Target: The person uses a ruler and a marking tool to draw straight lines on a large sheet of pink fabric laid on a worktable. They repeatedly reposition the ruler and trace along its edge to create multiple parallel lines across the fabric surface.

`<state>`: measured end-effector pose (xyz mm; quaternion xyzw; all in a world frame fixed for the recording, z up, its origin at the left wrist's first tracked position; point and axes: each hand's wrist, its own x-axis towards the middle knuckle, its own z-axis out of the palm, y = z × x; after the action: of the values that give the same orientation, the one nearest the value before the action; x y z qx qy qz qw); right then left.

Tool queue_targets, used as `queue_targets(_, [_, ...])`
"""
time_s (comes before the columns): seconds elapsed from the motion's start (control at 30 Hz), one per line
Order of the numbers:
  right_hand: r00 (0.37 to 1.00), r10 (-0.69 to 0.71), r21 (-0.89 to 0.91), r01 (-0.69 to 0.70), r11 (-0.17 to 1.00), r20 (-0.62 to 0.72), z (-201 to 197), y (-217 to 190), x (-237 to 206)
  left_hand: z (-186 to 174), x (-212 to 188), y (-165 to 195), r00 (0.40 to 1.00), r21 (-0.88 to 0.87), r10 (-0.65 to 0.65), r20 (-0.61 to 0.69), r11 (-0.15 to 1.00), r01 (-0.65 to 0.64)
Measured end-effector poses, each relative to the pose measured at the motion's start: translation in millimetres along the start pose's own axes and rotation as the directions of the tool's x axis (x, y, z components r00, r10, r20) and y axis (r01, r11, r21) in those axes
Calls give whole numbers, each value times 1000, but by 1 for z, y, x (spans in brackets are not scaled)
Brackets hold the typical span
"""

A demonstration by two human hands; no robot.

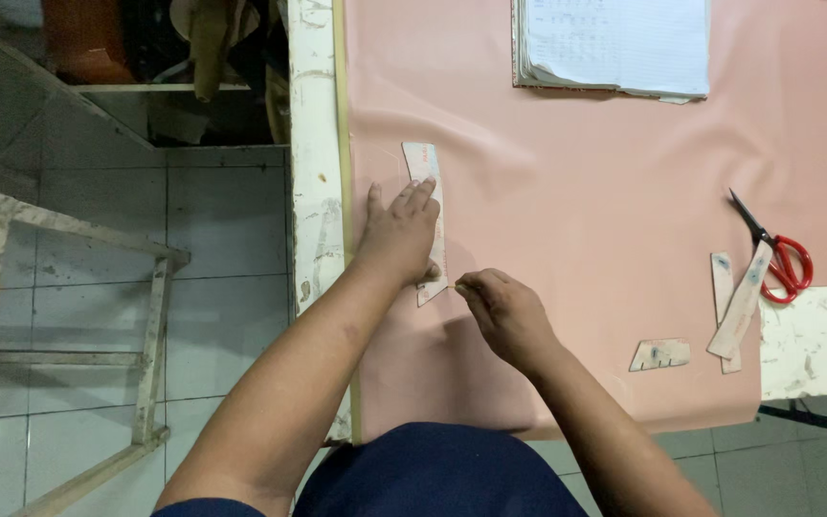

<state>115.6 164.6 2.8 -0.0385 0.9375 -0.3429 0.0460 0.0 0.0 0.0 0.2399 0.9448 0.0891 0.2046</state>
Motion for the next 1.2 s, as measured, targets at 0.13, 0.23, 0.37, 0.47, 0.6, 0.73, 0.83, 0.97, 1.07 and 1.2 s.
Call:
queue_targets(0.13, [982,-189,55,190,980,-14,7,-3,-5,0,-2,-1,999,-3,3,-35,1000,-3])
queue_targets(0.23, [974,-226,118,221,968,32,15,-9,-8,-1,-2,-1,999,-6,11,-51,1000,-11])
queue_targets(0.37, [974,-217,146,207,967,58,16,-13,-10,-2,-1,-2,999,-8,9,-35,1000,-10])
queue_targets(0.47, [975,-210,143,198,970,71,16,-13,-9,0,0,-4,999,-10,17,-44,1000,-18])
queue_targets(0.6, [972,-225,81,220,972,64,18,-15,-4,4,5,-5,997,-42,12,-71,999,-15])
queue_targets(0.73, [966,-259,48,258,965,2,17,-15,7,10,6,-11,992,-80,22,-121,996,-32])
queue_targets(0.83, [976,-217,21,216,976,3,13,-14,14,12,6,-13,990,-88,23,-142,995,-36])
queue_targets(0.97, [976,-219,49,218,975,7,10,-14,15,12,7,-14,990,-112,20,-140,993,-36])
queue_targets(1.07, [976,-215,84,212,974,33,13,-15,17,12,8,-17,987,-141,27,-158,989,-50])
queue_targets(1.2, [980,-197,13,197,980,27,13,-15,26,15,9,-23,979,-140,46,-200,987,-75])
